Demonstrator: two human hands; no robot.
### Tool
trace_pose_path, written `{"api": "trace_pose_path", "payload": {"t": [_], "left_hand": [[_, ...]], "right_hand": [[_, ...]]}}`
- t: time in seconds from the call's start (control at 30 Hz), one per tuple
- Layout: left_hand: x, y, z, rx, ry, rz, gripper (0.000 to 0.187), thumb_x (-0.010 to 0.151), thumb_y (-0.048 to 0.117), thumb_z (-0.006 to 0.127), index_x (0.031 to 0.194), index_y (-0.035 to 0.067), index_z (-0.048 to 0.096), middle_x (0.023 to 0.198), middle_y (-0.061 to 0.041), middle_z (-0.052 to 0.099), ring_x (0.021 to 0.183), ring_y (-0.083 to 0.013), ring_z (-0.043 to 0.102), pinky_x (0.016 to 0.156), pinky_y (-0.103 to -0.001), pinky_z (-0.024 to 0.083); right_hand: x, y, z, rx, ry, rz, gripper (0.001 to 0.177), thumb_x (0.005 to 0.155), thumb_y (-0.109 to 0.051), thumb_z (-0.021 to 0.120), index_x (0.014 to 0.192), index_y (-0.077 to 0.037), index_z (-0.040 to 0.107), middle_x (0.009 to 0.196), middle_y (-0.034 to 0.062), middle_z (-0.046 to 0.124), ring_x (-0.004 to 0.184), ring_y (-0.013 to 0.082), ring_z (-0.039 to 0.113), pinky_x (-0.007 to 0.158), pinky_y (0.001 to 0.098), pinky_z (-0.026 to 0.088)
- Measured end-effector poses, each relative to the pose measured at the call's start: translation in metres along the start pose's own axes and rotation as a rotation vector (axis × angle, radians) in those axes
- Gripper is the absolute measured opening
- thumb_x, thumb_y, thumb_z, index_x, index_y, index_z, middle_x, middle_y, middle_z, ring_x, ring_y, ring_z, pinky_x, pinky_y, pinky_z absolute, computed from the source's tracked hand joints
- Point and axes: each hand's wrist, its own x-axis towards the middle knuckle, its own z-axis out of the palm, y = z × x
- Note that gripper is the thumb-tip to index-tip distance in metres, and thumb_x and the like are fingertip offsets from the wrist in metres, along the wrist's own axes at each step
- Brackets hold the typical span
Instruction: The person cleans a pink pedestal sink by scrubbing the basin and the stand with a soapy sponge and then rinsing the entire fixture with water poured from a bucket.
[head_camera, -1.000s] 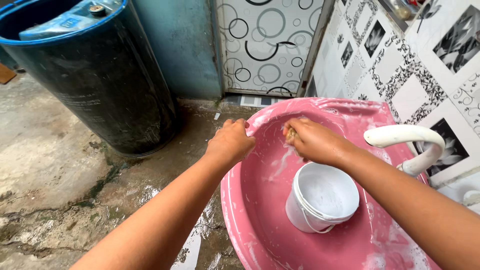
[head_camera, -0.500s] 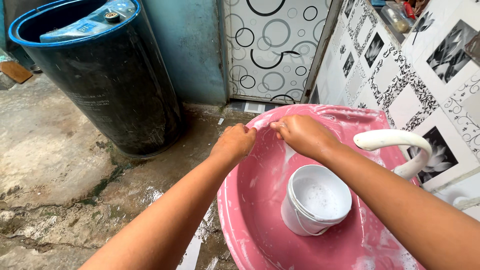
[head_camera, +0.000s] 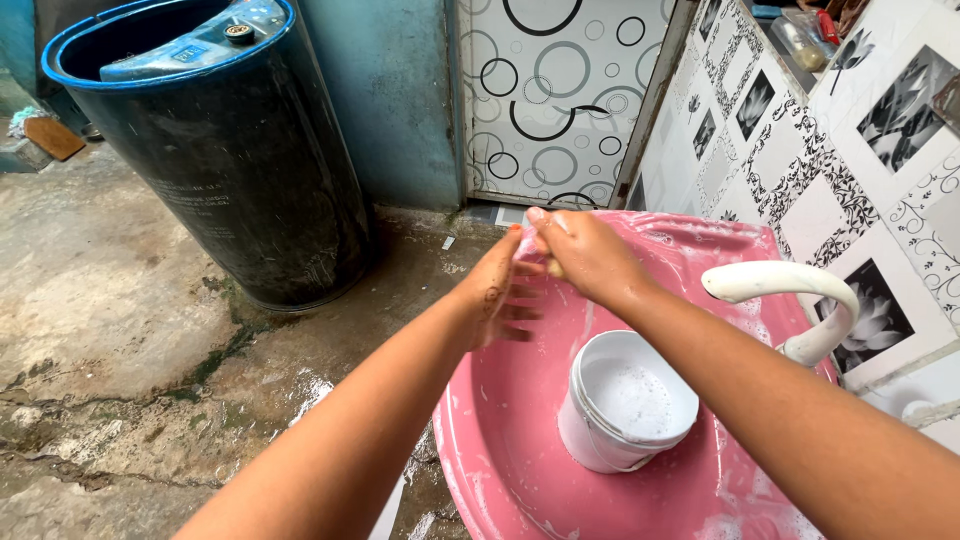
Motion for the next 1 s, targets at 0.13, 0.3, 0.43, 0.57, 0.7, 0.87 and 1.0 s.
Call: {"api": "trace_pose_path", "payload": {"t": [0.13,0.3,0.43,0.57,0.7,0.87,1.0], "left_hand": [[0.015,-0.013,0.01,-0.223,-0.216,0.063,0.067,0.093,0.063,0.041,0.133,0.011,0.056,0.114,-0.016,0.067,0.096,-0.0308,0.071,0.084,-0.048,0.063],[0.035,-0.018,-0.014,-0.141,0.144,0.204,0.045,0.091,0.037,0.054,0.127,0.011,0.056,0.103,-0.017,0.067,0.087,-0.0353,0.07,0.068,-0.046,0.066],[0.016,-0.004,-0.043,-0.134,0.315,0.228,0.047,0.09,0.035,0.061,0.125,0.005,0.056,0.105,-0.014,0.063,0.085,-0.0282,0.07,0.064,-0.045,0.067],[-0.011,0.007,-0.049,-0.021,0.366,0.312,0.05,0.083,0.039,0.069,0.116,0.003,0.061,0.1,-0.012,0.067,0.077,-0.0214,0.07,0.057,-0.04,0.065],[-0.041,0.003,-0.057,0.146,0.391,0.451,0.044,0.083,0.039,0.07,0.102,-0.001,0.07,0.084,-0.014,0.071,0.059,-0.0207,0.067,0.045,-0.035,0.054],[-0.071,-0.003,-0.086,0.168,0.347,0.434,0.042,0.085,0.039,0.069,0.1,-0.001,0.069,0.079,-0.011,0.07,0.056,-0.0187,0.067,0.045,-0.034,0.053],[-0.087,-0.011,-0.113,0.203,0.305,0.374,0.043,0.083,0.043,0.069,0.103,0.005,0.07,0.086,-0.008,0.072,0.066,-0.0178,0.072,0.048,-0.034,0.061]], "right_hand": [[-0.005,0.0,0.013,0.294,-0.223,0.011,0.071,0.095,-0.066,0.034,0.146,-0.019,0.045,0.148,0.0084,0.049,0.135,0.0178,0.043,0.11,0.0372,0.033],[-0.016,0.053,0.02,0.059,-0.072,-0.198,0.087,0.095,-0.07,0.03,0.157,-0.009,0.032,0.165,0.0156,0.036,0.152,0.0282,0.034,0.119,0.0377,0.027],[-0.061,0.114,0.046,-0.722,-0.329,0.247,0.096,0.085,-0.069,0.066,0.147,-0.001,0.041,0.151,0.0218,0.048,0.135,0.0373,0.055,0.111,0.0483,0.046],[-0.106,0.155,0.073,-0.738,-0.349,0.271,0.068,0.082,-0.033,0.07,0.14,-0.007,0.047,0.112,0.0204,0.071,0.108,0.0367,0.07,0.094,0.0492,0.056],[-0.109,0.172,0.074,-0.691,-0.211,0.097,0.064,0.078,-0.014,0.066,0.14,-0.011,0.05,0.099,0.0219,0.073,0.095,0.0384,0.072,0.085,0.0499,0.057],[-0.115,0.143,0.052,-0.498,-0.062,0.163,0.063,0.07,-0.018,0.076,0.13,-0.006,0.059,0.1,0.0219,0.075,0.092,0.0354,0.075,0.083,0.0457,0.059],[-0.131,0.102,0.039,-0.425,-0.027,0.264,0.062,0.067,-0.022,0.077,0.127,-0.009,0.064,0.099,0.0197,0.076,0.089,0.0324,0.076,0.08,0.0436,0.06]]}}
